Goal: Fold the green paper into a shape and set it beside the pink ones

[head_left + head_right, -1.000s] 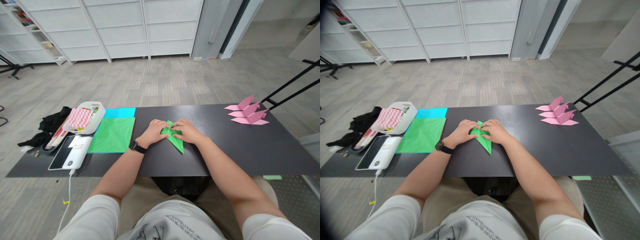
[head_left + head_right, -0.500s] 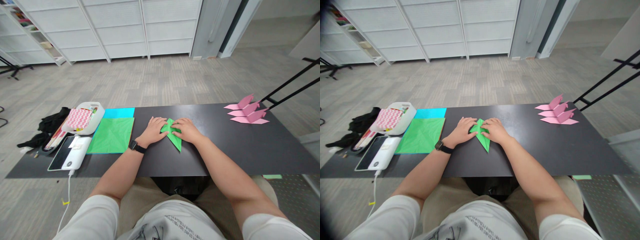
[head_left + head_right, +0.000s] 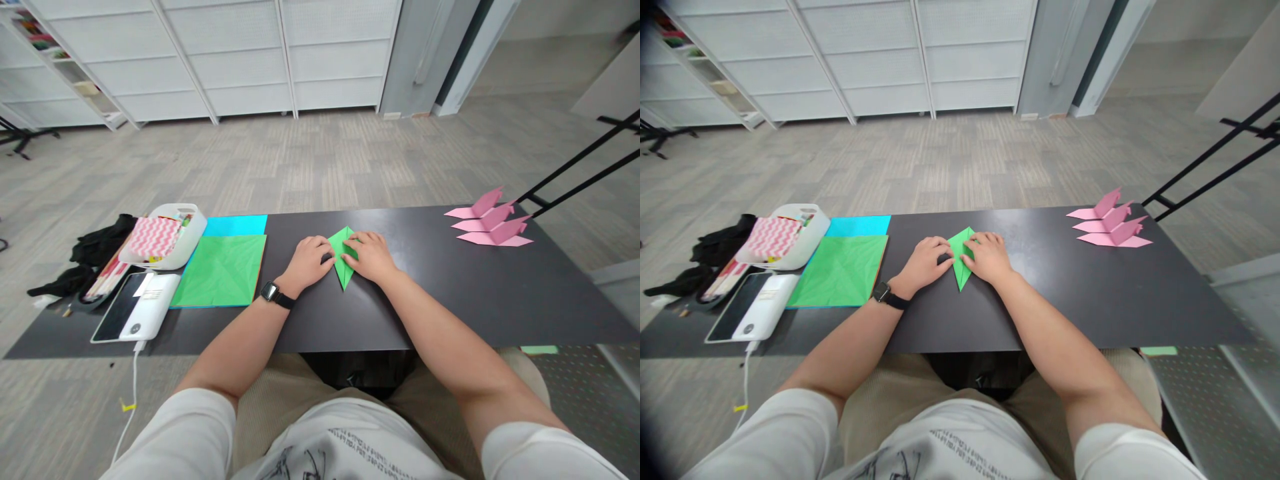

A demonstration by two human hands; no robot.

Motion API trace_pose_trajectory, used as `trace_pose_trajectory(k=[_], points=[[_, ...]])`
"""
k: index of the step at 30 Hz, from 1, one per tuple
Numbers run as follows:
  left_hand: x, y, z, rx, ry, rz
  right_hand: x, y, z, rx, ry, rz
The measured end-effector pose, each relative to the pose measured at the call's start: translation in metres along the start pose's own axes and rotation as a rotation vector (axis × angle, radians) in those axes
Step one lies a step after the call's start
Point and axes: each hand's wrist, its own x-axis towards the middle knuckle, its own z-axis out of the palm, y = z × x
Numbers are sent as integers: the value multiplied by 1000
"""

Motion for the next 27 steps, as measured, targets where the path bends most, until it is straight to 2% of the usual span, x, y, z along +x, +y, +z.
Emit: trace_pose_trajectory(k=[11, 20, 27], points=[[-10, 14, -3, 58, -72, 9, -3, 2, 2, -3, -23, 25], [-15, 22, -9, 42, -135, 97, -3, 5, 5, 3, -11, 21], [-14, 27, -16, -64, -176, 203, -5, 3, 1, 5, -17, 22]])
